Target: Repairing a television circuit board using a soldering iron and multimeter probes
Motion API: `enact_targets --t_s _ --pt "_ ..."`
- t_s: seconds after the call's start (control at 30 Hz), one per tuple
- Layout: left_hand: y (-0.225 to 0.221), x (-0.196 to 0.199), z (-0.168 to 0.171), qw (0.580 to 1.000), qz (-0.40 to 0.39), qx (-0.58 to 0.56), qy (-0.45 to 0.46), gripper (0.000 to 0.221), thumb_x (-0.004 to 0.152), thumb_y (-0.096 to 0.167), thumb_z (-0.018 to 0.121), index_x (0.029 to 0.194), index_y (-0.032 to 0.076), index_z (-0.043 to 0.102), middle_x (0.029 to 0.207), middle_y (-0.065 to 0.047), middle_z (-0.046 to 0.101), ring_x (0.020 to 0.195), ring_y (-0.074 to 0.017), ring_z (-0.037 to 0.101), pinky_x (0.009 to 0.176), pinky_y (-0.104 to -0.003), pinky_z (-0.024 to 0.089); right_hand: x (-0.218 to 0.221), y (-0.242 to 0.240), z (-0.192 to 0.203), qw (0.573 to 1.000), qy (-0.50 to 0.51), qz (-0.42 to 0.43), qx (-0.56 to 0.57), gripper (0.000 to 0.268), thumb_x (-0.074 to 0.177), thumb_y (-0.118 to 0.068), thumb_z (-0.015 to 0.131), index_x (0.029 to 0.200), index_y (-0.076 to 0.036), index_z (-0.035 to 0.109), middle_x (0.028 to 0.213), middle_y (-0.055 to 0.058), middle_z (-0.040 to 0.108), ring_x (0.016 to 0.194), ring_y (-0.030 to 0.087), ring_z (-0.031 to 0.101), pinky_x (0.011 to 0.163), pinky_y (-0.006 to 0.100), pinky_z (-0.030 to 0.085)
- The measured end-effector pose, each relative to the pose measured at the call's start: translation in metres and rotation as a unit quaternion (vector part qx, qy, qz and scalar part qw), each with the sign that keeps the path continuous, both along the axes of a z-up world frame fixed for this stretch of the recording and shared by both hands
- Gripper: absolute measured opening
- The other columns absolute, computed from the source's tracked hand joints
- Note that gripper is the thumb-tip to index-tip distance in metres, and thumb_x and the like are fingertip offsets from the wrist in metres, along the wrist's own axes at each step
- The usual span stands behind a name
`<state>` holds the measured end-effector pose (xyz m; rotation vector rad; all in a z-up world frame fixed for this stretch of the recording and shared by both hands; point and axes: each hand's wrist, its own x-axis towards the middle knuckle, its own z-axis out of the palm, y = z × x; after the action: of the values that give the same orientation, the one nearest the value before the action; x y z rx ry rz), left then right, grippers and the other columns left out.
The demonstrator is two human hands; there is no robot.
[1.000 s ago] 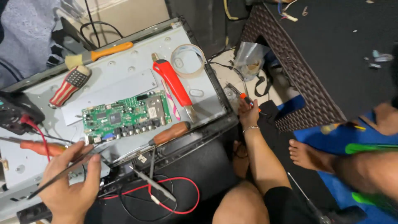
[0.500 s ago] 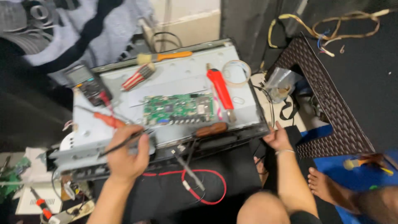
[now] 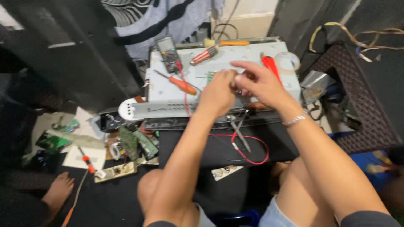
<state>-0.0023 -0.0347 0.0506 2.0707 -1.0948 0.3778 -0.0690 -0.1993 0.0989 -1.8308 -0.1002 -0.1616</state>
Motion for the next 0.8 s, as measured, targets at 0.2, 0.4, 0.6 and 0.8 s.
enact_targets --t_s 0.2,0.4,0.6,0.8 --pt "0.021 0.008 0.002 0.988 0.098 0.118 -0.032 0.025 0.086 0.033 0.07 0.101 0.014 0.066 0.097 -0.007 0.056 0.098 -0.0321 0.059 0.078 -0.05 0.053 0.039 0.017 -0.078 0.972 -0.031 -0.199 0.118 0.02 0.105 -0.023 0.062 0.101 -0.005 0.07 0.063 0.009 0.064 0.049 0.014 0.064 0.043 0.023 0.047" --pt "0.029 0.041 -0.018 0.981 0.095 0.05 -0.164 0.025 0.103 0.039 0.051 0.098 0.017 0.061 0.088 -0.001 0.05 0.089 -0.0248 0.058 0.078 -0.042 0.052 0.039 0.012 -0.053 0.968 -0.033 -0.164 0.188 0.017 0.099 -0.018 0.074 0.107 -0.005 0.066 0.076 0.015 0.069 0.059 0.018 0.071 0.051 0.027 0.059" --pt "0.027 0.046 -0.04 0.978 0.142 0.11 -0.11 0.032 0.095 0.028 0.065 0.122 0.013 0.057 0.102 -0.006 0.056 0.102 -0.0268 0.06 0.09 -0.044 0.052 0.061 0.005 -0.064 0.992 0.002 -0.11 0.068 0.021 0.091 -0.006 0.079 0.107 0.006 0.072 0.079 0.019 0.072 0.065 0.019 0.074 0.058 0.028 0.062" --pt "0.035 0.051 -0.058 0.968 0.14 0.206 0.009 0.056 0.081 0.032 0.082 0.13 0.013 0.063 0.119 -0.008 0.062 0.121 -0.0294 0.054 0.108 -0.052 0.041 0.064 0.0 -0.072 0.977 0.021 -0.114 -0.179 0.02 0.085 -0.02 0.078 0.105 -0.019 0.081 0.086 0.005 0.078 0.085 0.02 0.074 0.082 0.035 0.057"
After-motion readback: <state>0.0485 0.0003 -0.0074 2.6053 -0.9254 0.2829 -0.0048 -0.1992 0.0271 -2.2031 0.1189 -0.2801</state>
